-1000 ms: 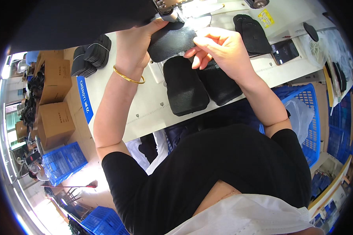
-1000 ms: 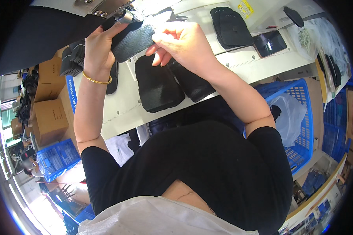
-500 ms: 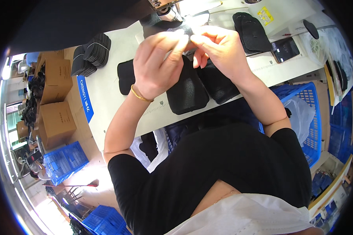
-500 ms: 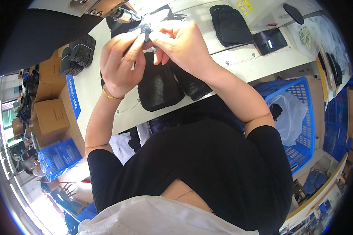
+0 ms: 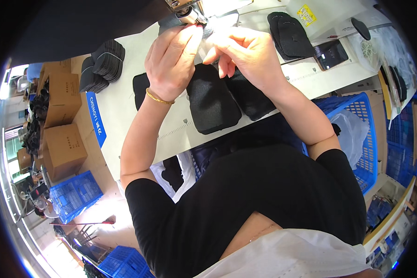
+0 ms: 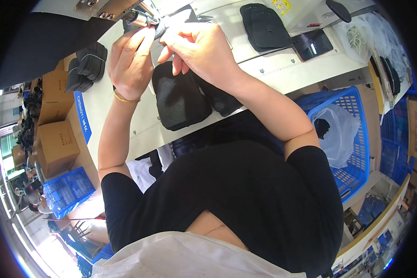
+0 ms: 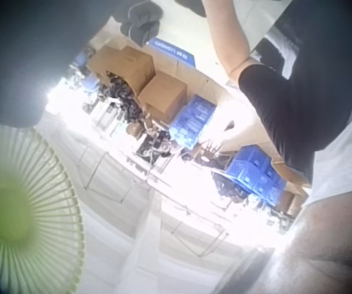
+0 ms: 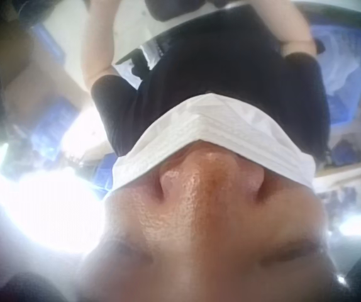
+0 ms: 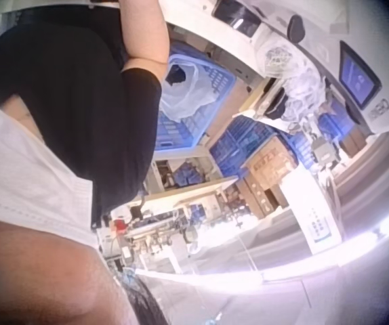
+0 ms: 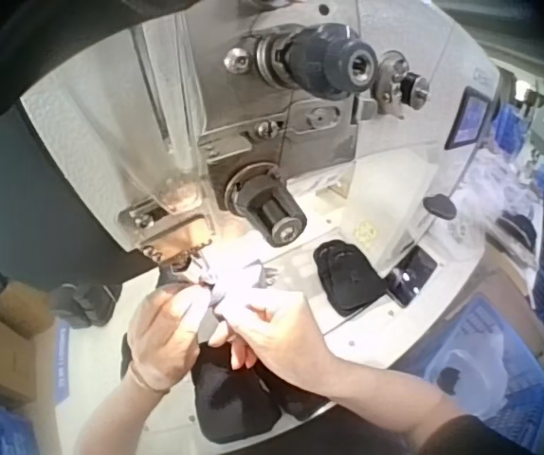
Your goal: The person takes shoe components from a bag in a basket, aligns the fabric pieces together by hand, and stitches them using a sewing machine.
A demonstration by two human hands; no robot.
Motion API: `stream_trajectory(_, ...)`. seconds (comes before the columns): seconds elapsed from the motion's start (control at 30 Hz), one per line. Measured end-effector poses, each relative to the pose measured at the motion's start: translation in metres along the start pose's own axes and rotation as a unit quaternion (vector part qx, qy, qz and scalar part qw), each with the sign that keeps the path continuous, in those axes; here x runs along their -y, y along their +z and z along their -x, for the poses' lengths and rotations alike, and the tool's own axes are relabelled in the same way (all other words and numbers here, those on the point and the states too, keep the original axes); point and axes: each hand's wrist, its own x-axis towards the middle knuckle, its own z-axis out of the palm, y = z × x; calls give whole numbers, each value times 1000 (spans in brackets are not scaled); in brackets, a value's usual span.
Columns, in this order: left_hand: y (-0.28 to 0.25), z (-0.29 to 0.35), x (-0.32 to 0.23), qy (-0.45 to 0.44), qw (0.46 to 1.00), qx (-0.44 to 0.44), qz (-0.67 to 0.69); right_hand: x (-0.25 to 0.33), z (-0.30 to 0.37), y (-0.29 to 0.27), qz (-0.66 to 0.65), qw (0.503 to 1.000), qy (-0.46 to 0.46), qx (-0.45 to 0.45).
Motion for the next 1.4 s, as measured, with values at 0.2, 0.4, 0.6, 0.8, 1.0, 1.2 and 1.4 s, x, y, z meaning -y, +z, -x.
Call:
stream_trajectory(0.2,3,-2,1,-10,1000,3,0,2,2,0,4,1000,26,-1)
stream_trajectory(0.4,1,-12,-5,-14,1000,14,-11,1,7,-2,8,1000,27,0)
stream_trajectory(0.6,0,-13,-6,-25,999,25,-14,0,8,-1,7,1000,29,8)
stream_trajectory(0.8,1,-12,-9,-52,998,45,-10,-3,10,-4,15,999,29,16)
stream_trajectory(1.0,-8,-11,-6,-134,988,62,45,-7,14,-13,16,998,57,13)
stream_trajectory(1.2,-21,-11,18,-143,964,131,181,-6,17,-16,20,998,55,36)
stream_trajectory(1.4,-29,-21,1,-70,987,71,126,0,16,-4,-5,998,48,43)
